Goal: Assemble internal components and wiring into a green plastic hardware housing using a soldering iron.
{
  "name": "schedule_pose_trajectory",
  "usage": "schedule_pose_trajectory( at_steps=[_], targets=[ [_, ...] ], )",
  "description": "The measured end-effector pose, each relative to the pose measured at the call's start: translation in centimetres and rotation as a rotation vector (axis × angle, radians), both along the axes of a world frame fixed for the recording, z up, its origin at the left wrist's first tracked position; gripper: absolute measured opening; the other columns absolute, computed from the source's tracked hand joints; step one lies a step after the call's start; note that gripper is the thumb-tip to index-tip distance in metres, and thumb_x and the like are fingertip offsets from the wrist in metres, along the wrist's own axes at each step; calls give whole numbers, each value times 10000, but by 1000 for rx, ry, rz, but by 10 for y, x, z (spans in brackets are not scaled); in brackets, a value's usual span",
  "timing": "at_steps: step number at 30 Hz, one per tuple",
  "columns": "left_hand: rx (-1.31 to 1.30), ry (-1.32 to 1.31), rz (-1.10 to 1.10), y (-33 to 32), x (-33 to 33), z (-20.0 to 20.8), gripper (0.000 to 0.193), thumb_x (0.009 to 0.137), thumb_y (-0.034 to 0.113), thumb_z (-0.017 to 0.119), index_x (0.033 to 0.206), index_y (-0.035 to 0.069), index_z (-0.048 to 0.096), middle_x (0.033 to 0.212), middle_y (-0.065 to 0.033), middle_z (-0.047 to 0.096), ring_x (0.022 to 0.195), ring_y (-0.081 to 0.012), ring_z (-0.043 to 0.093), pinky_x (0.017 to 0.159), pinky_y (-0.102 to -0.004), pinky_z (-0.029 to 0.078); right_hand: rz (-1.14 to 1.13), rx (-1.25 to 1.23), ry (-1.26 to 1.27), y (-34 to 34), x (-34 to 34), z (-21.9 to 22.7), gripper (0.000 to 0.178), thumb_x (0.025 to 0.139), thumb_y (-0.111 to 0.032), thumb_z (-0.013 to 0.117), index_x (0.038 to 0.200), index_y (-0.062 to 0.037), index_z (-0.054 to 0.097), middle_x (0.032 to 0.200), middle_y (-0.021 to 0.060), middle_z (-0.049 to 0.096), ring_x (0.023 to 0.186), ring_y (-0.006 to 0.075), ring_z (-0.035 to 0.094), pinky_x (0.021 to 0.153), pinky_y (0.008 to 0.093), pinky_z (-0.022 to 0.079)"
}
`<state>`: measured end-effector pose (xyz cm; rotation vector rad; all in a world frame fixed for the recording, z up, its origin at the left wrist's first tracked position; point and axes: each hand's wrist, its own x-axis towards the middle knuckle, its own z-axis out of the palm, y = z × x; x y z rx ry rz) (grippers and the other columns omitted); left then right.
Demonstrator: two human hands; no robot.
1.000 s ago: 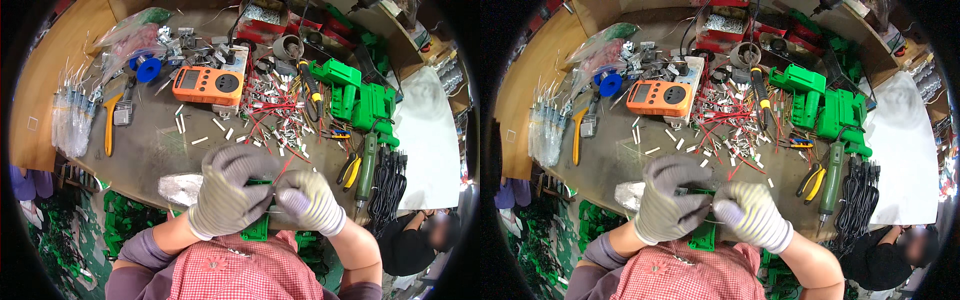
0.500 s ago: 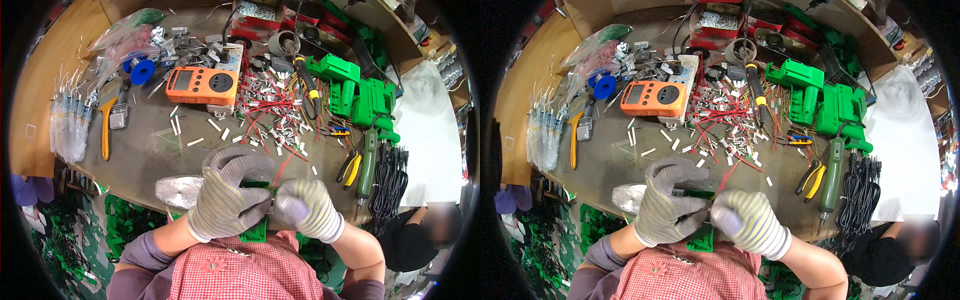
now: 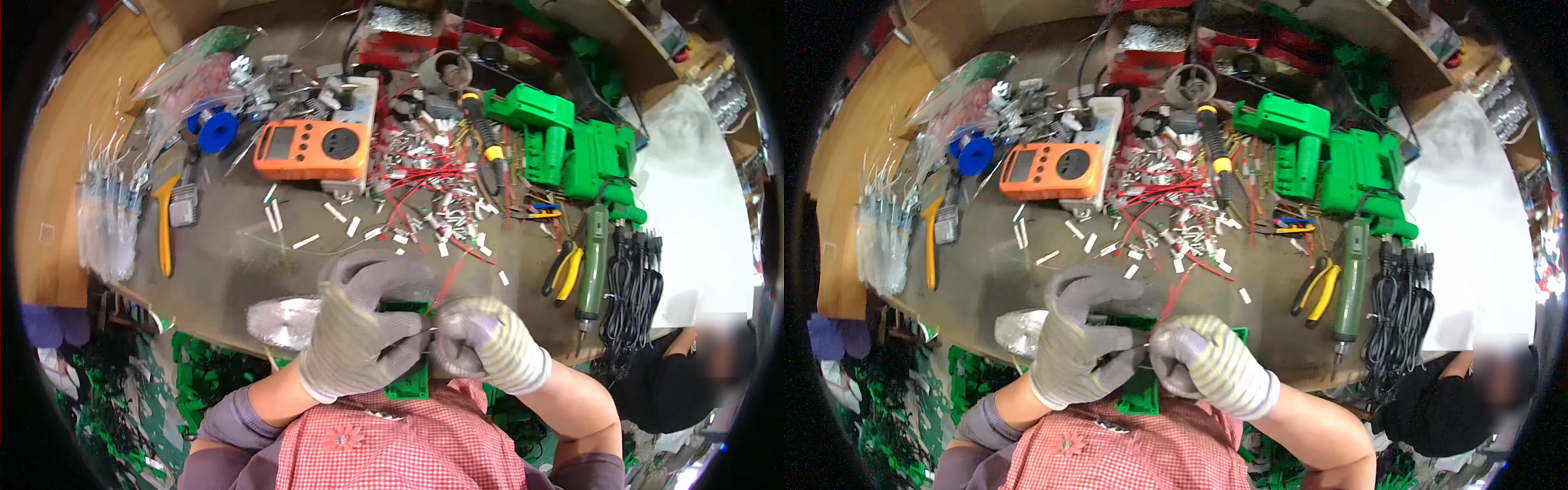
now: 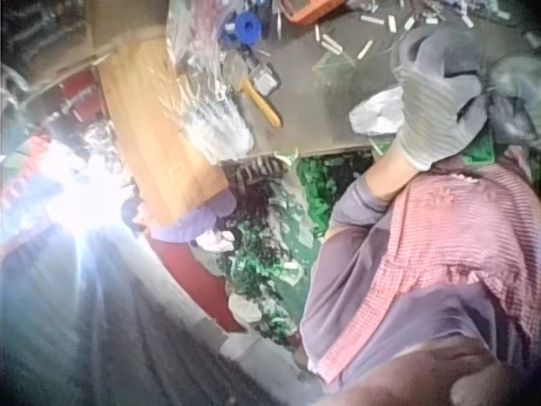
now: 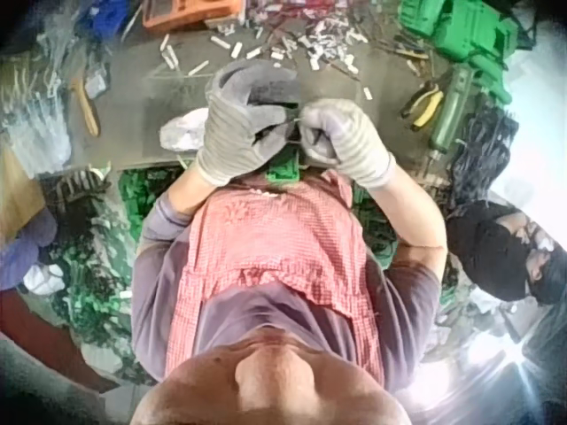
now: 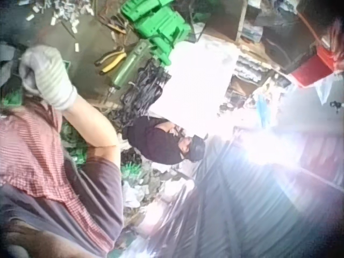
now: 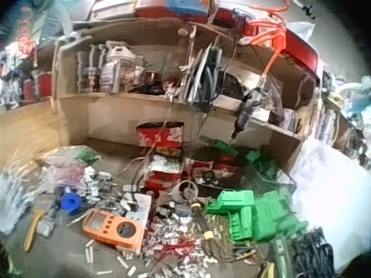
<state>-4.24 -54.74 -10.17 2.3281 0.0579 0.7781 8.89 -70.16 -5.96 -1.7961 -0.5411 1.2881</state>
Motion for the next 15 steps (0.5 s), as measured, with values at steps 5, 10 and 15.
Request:
schedule_pose_trajectory(
  at_steps=[5, 10, 15],
  targets=[
    [-31, 0, 0, 0, 1, 0, 136, 623, 214, 740, 723, 137, 693, 1141, -70, 655, 1069, -334, 568, 941, -490, 411, 390, 315, -962, -4, 5, -6, 276, 944, -287, 581, 852, -35, 648, 707, 137, 642, 617, 321, 618, 588, 390, 509],
    [23, 18, -74, 3, 2, 1, 142, 634, 221, 746, 736, 141, 689, 1158, -81, 649, 1084, -342, 559, 958, -496, 402, 234, 433, -536, -5, -5, -20, 231, 919, -225, 565, 772, -52, 610, 641, 126, 580, 602, 341, 603, 569, 442, 480],
    [5, 114, -25, 3, 2, 0, 124, 682, 243, 744, 758, 155, 700, 1193, -90, 636, 1114, -358, 537, 975, -503, 383, 395, 184, -1309, -11, 15, -20, 194, 889, -190, 578, 738, -72, 605, 616, 134, 562, 542, 337, 563, 529, 425, 458]
  ],
)
